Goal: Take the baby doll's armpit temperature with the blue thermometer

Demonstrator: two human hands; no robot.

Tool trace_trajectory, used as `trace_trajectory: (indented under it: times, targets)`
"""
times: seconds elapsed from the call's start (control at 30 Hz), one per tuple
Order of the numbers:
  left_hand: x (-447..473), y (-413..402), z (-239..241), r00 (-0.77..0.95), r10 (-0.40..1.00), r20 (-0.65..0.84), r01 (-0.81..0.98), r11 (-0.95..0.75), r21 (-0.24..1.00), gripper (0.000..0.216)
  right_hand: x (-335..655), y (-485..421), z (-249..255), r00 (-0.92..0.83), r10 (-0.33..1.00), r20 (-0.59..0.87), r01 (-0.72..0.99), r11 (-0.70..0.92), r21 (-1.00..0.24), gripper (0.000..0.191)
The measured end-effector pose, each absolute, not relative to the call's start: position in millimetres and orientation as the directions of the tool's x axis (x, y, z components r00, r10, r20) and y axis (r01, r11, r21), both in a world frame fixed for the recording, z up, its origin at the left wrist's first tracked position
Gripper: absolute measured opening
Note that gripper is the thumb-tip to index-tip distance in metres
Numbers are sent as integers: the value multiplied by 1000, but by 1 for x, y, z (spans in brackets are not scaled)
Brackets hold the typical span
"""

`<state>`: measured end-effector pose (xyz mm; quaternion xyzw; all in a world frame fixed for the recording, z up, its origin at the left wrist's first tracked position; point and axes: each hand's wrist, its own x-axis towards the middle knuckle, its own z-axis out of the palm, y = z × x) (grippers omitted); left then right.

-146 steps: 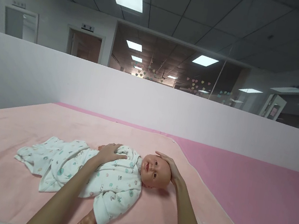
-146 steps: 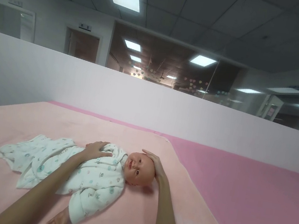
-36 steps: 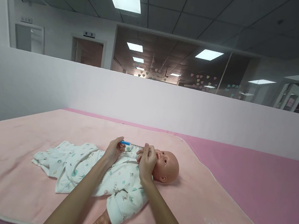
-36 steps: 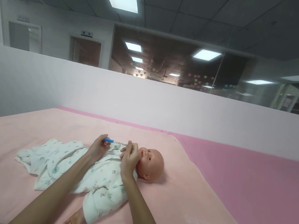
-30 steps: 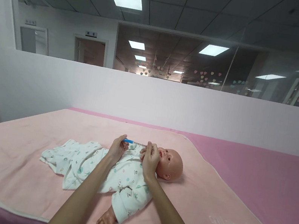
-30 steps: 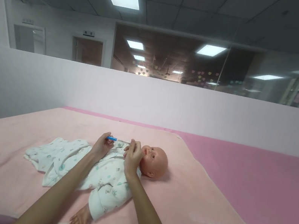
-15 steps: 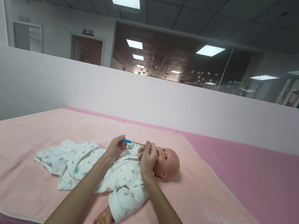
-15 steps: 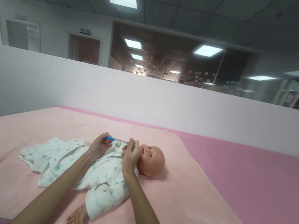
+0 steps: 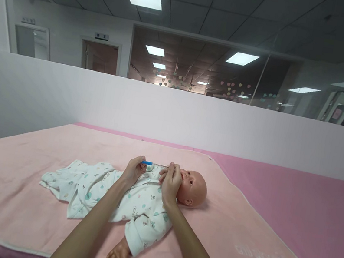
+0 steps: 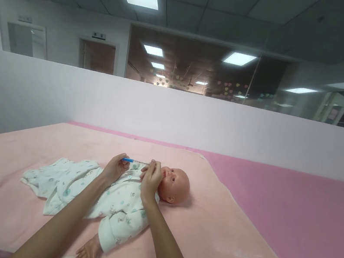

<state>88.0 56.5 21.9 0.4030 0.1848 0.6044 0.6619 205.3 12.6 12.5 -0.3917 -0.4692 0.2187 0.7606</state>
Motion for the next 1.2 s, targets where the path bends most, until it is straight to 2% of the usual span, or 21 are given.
trace_trajectory:
  times: [0.17,0.3,0.4,0.47,0.53,0.63,0.7,0.73,0.8,0.83,0.93,1.07,1.13,1.2]
  targets:
    - [88,58,20,200,950,238,-651,-53,758,27,205,12,15,460,683,568,72,609,-790,34]
    - [87,60,19,262,931,253,-604,-46,796,25,218,0,35,508,612,606,198,602,-774,34]
    - [85,59,23,310,897,317,-601,-73,796,24,240,-31,48,569,513,642,340,564,-752,32]
    - [86,56,29,279,876,394,-633,-141,761,22,259,-61,46,605,388,695,467,534,-705,32]
    - [90,50,35,254,850,461,-607,-231,760,21,277,-94,33,644,295,706,566,436,-700,32]
    - [103,40,37,299,815,496,-434,-347,831,17,301,-134,-1,720,319,617,605,148,-782,33]
    - [112,35,30,367,782,504,-194,-466,864,18,312,-149,-24,748,354,562,613,-41,-789,35]
    - [115,34,25,405,759,510,-55,-536,842,20,316,-152,-33,752,375,542,619,-119,-776,35]
    - [120,33,15,462,715,525,178,-655,735,21,323,-153,-44,733,449,512,657,-268,-705,33]
    - [121,34,11,477,701,530,232,-682,693,21,326,-152,-47,717,489,496,680,-339,-650,32]
    - [120,36,7,480,707,520,249,-678,692,19,337,-146,-45,688,589,424,722,-495,-483,33]
    - [117,39,12,445,761,473,179,-593,785,19,347,-139,-32,661,643,388,749,-526,-404,34]
    - [117,38,14,421,783,458,166,-563,809,20,339,-130,-22,609,658,442,790,-454,-413,31]
    - [117,38,14,410,797,443,155,-540,827,24,319,-114,-9,507,691,516,851,-304,-428,29]
